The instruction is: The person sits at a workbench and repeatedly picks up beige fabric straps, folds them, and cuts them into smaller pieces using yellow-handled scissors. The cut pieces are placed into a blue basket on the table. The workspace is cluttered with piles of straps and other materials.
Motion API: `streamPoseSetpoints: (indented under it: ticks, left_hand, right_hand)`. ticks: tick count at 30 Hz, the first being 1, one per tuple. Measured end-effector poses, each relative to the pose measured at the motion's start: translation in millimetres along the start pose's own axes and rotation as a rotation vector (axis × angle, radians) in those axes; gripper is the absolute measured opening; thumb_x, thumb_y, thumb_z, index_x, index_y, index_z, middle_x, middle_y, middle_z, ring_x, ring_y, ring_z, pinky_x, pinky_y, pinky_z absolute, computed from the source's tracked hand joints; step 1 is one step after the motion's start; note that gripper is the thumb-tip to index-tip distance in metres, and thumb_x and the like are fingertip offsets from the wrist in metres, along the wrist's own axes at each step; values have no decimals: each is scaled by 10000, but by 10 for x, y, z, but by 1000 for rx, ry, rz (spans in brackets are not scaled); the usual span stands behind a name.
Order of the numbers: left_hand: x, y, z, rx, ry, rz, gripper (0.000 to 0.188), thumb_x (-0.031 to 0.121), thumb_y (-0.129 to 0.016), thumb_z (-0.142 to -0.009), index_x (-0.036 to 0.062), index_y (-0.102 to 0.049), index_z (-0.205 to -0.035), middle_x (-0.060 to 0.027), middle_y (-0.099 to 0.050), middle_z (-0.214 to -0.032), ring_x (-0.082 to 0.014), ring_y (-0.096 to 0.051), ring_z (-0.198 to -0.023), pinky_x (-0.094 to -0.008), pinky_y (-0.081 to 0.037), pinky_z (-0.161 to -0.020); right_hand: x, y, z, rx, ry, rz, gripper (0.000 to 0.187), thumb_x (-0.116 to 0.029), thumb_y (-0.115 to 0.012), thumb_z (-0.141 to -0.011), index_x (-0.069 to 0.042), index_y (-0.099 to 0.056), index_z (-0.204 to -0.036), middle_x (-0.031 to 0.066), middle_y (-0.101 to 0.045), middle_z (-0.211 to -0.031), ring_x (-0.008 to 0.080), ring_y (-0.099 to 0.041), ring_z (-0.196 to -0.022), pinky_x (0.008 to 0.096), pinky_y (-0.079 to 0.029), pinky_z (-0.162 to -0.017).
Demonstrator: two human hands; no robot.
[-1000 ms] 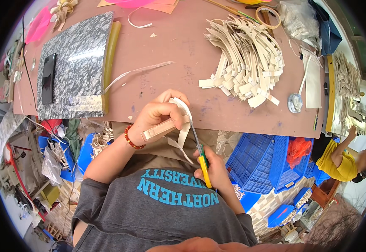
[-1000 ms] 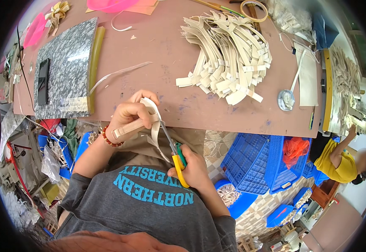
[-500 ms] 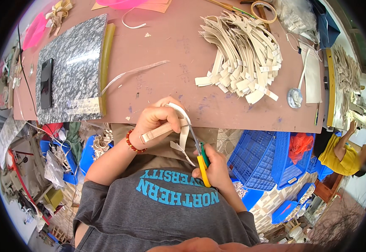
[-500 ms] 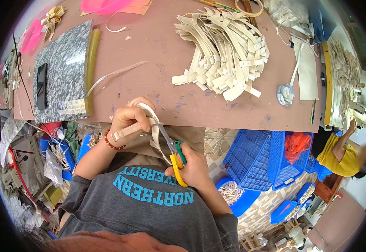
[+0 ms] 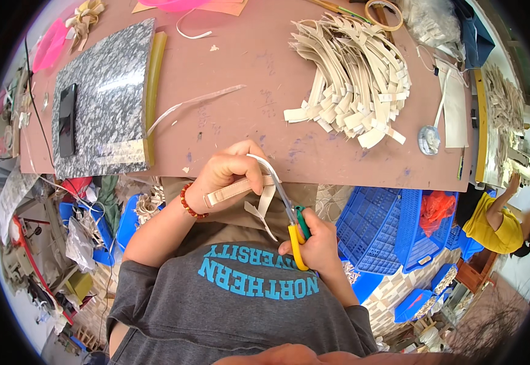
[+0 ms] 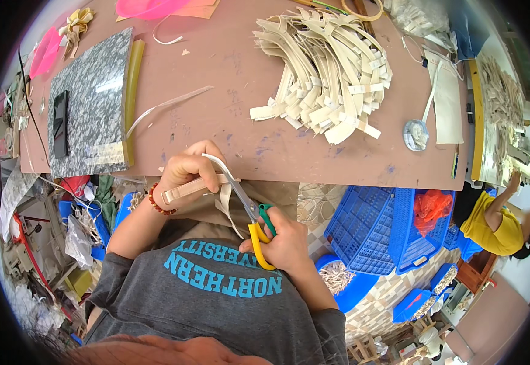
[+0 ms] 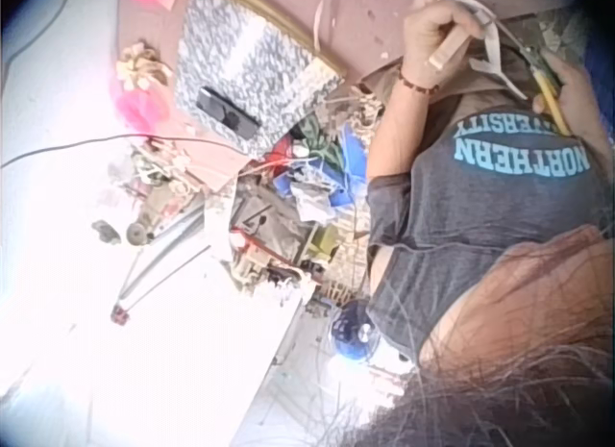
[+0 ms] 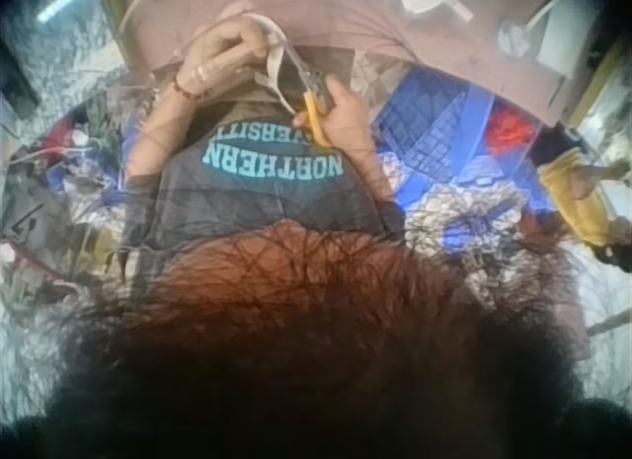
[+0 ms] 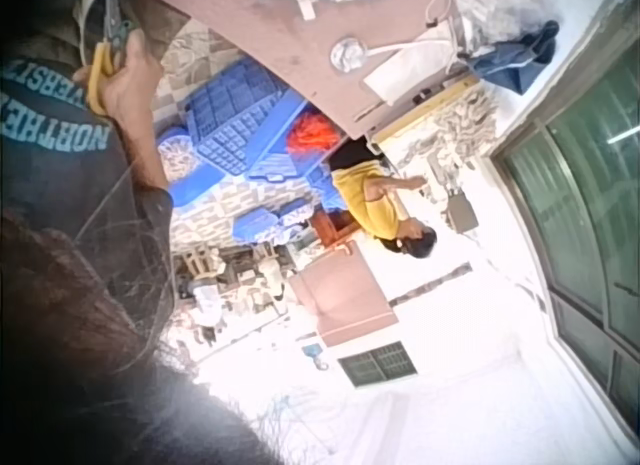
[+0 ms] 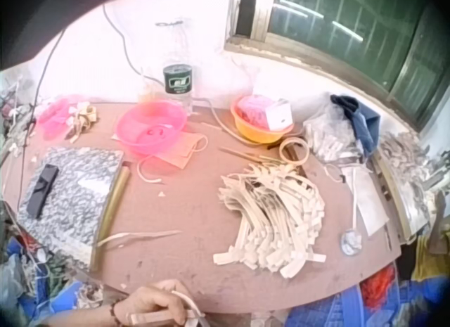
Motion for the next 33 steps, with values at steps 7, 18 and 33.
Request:
streamPoseSetpoints:
  ticks: [7, 18, 33]
  left_hand:
    - [-1, -11, -11, -100, 73, -55, 164, 40, -707, -752, 78, -620, -619, -62, -561, -865, -147, -583, -762, -234, -478, -675]
    - [-139, -16, 10, 214, 243, 279, 361, -22, -611, -833, 63, -378, -1095, -51, -553, -935, -95, -583, -842, -221, -493, -715]
    - [-153, 2, -22, 267, 291, 332, 396, -65, -645, -788, 77, -363, -1027, -65, -587, -915, -115, -610, -836, -242, -529, -719]
  right_hand:
    - [54, 22, 15, -57, -18, -68, 530, -320, -888, -464, -71, -538, -774, 30, -506, -544, 181, -528, -475, 302, -440, -482]
    - [324, -290, 70, -317, -285, -729, 386, -262, -794, -659, -14, -554, -830, 31, -532, -666, 111, -499, -571, 260, -401, -521]
    - [-11, -365, -35, -433, -50, -711, 928, -854, -493, -600, -5, -499, -974, -36, -424, -692, 46, -403, -605, 192, -318, -537]
Point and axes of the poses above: each hand's wrist, its own z-axis away from the middle knuckle, its own y-axis out of the back of the hand, x = y × z, the point moved 8 cm from there along -z, towards the middle knuckle
